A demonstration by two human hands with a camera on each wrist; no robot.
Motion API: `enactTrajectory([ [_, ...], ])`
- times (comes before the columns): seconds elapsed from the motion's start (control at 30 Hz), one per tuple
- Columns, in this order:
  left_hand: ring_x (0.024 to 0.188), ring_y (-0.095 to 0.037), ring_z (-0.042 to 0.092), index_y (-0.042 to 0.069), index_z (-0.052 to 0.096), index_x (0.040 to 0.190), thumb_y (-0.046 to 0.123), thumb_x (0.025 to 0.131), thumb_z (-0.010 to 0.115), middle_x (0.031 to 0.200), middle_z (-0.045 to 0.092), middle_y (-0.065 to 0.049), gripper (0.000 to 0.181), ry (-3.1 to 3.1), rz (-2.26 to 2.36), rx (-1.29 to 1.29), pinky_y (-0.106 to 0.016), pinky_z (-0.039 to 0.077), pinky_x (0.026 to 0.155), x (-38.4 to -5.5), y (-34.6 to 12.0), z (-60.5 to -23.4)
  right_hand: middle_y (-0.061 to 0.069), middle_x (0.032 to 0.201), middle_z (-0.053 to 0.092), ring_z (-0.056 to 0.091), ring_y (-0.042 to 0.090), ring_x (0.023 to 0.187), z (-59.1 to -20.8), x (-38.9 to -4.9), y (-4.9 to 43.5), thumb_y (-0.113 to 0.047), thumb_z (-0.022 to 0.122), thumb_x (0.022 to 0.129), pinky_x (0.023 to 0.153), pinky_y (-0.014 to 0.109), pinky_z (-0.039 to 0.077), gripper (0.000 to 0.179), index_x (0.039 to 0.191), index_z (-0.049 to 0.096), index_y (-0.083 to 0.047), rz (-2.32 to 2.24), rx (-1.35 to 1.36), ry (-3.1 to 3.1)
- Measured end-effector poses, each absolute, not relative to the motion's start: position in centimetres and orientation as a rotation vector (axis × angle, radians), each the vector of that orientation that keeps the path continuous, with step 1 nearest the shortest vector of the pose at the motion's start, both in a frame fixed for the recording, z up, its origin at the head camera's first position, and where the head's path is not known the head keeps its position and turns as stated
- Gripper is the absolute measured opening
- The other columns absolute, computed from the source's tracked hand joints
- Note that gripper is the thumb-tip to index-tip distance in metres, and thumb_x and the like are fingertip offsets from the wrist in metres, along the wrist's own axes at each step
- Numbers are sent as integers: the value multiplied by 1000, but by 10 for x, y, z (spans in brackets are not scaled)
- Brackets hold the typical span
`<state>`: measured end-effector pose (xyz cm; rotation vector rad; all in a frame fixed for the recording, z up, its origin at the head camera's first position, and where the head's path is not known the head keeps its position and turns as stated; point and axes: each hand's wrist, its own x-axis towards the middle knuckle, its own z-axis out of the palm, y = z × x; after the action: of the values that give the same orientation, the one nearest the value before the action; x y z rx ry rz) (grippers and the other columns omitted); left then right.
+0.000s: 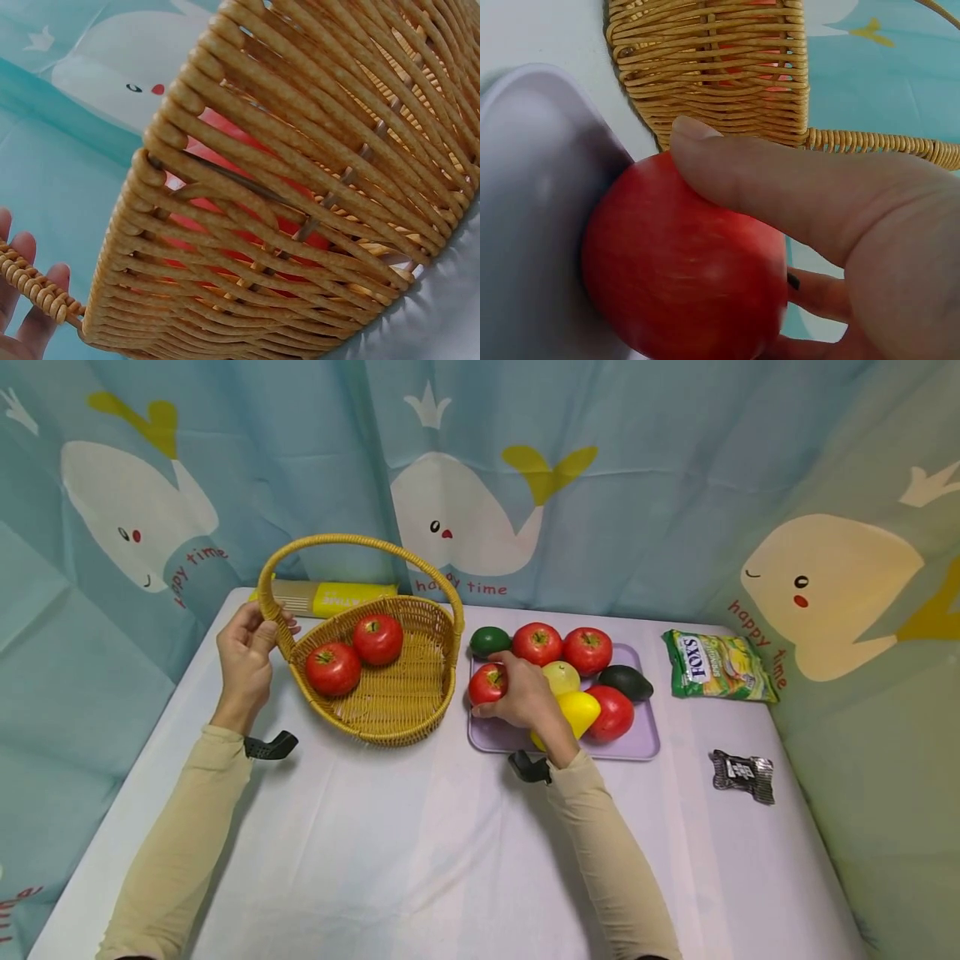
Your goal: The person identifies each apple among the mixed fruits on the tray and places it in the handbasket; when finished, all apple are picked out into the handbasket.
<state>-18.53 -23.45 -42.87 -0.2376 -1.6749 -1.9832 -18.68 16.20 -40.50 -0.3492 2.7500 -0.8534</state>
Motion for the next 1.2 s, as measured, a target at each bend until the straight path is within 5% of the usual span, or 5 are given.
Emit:
enactTrajectory([
  [0.4,95,-20,71,5,71,119,-5,105,57,101,69,-9,22,-1686,-1984,-201,-26,64,90,-184,-234,-428,16,133,68,63,36,120,-393,-183,168,-29,103,64,103,59,57,85,137,63,-8,-1035,-381,2808],
  [0.77,94,-19,70,4,71,119,-3,105,57,102,69,-11,21,-1665,-1996,-225,-27,64,90,-185,-234,-427,11,139,65,62,32,123,-390,-184,176,-15,98,71,103,52,59,82,144,61,-13,-1467,-368,2535],
  [1.07,92,-19,70,-1,70,119,-3,105,56,102,69,-14,20,-1651,-1998,-245,-27,64,89,-187,-234,-429,8,138,67,65,23,123,-389,-177,172,-15,97,75,102,33,60,77,144,62,-14,-1667,-390,2440],
  [1.2,95,-20,69,4,70,119,-2,105,57,102,69,-13,20,-1661,-1995,-237,-27,63,90,-187,-234,-429,7,136,69,66,22,120,-386,-174,171,-18,99,74,101,38,61,76,142,65,-18,-1687,-375,2444],
])
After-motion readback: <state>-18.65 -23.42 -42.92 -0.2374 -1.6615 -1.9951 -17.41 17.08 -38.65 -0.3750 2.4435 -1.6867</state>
